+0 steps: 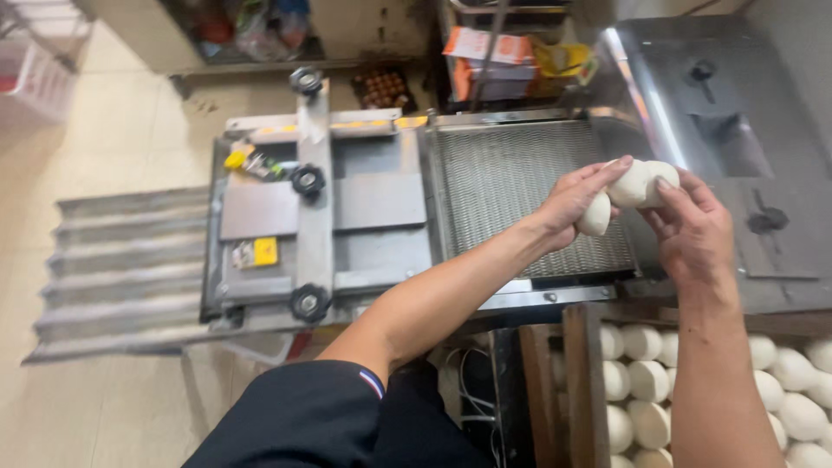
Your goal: The person moves a tray of dough balls, organizes empty metal trays on a rack, and then takes baked baguettes from a tray and places them into a plastic bag by hand.
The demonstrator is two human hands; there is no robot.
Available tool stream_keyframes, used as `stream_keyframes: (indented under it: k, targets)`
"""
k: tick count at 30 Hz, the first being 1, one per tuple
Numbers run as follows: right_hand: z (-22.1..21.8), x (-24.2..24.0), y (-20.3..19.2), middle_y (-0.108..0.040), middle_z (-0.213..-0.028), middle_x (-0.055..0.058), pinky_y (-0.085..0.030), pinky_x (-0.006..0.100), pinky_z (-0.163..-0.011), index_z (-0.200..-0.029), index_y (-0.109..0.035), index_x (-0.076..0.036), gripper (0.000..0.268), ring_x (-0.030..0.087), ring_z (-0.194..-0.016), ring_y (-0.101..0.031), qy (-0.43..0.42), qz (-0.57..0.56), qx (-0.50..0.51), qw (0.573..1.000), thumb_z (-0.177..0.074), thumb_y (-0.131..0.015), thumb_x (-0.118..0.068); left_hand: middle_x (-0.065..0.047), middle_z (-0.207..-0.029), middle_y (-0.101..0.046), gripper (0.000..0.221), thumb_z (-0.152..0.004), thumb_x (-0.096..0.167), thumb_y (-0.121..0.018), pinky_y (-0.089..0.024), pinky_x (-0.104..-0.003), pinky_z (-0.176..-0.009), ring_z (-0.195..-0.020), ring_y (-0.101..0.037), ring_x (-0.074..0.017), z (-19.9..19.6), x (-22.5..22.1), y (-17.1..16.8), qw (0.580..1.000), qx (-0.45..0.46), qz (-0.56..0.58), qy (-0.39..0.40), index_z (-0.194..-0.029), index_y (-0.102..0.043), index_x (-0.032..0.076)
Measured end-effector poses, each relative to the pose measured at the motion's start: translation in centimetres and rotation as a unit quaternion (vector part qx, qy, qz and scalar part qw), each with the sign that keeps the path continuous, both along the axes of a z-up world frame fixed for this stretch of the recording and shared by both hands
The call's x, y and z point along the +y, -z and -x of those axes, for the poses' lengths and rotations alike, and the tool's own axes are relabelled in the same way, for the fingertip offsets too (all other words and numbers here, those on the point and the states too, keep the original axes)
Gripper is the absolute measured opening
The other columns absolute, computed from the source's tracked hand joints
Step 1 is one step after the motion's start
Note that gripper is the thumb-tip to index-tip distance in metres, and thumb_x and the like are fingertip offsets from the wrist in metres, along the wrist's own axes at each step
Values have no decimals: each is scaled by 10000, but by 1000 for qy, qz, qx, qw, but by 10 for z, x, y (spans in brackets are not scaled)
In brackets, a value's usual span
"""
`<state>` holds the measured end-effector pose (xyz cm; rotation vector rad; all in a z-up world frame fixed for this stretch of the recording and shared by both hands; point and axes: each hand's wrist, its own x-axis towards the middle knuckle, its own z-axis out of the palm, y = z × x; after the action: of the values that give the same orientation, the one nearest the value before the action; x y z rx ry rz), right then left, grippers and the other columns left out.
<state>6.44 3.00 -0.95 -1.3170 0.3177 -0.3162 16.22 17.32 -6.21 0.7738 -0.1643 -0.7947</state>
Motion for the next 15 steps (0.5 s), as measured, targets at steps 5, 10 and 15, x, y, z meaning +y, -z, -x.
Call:
stream_keyframes:
  k: [5, 10, 15]
  targets:
    - [-6, 99, 5, -687, -1251, 108, -575, 347, -950, -1371, -578, 19, 382, 205, -1107, -696, -60, 42, 40, 996, -1022, -666, -107, -78, -939, -683, 613, -872, 483, -779, -549, -238, -534, -668, -633, -98, 34, 97, 20, 993, -16, 9, -115, -1268, -653, 32]
    - [-1, 207, 7, -681, -1249, 130, -583, 334, -942, -1411, -564, 45, 426, 209, -1090, -687, -150, 59, 49, 986, -1018, -635, -103, -74, -1015, -704, 632, -884, 460, -791, -568, -235, -623, -730, -653, -111, 68, 202, 24, 972, -25, -3, -232, -1307, -637, 17]
    - [1, 307, 23, -667, -1259, 112, -552, 312, -879, -1442, -547, 24, 435, 185, -1054, -659, -240, 53, 33, 969, -1071, -538, -203, -93, -985, -696, 649, -851, 459, -765, -568, -278, -572, -712, -662, -147, 91, 309, 9, 962, -5, -40, -270, -1386, -524, 182]
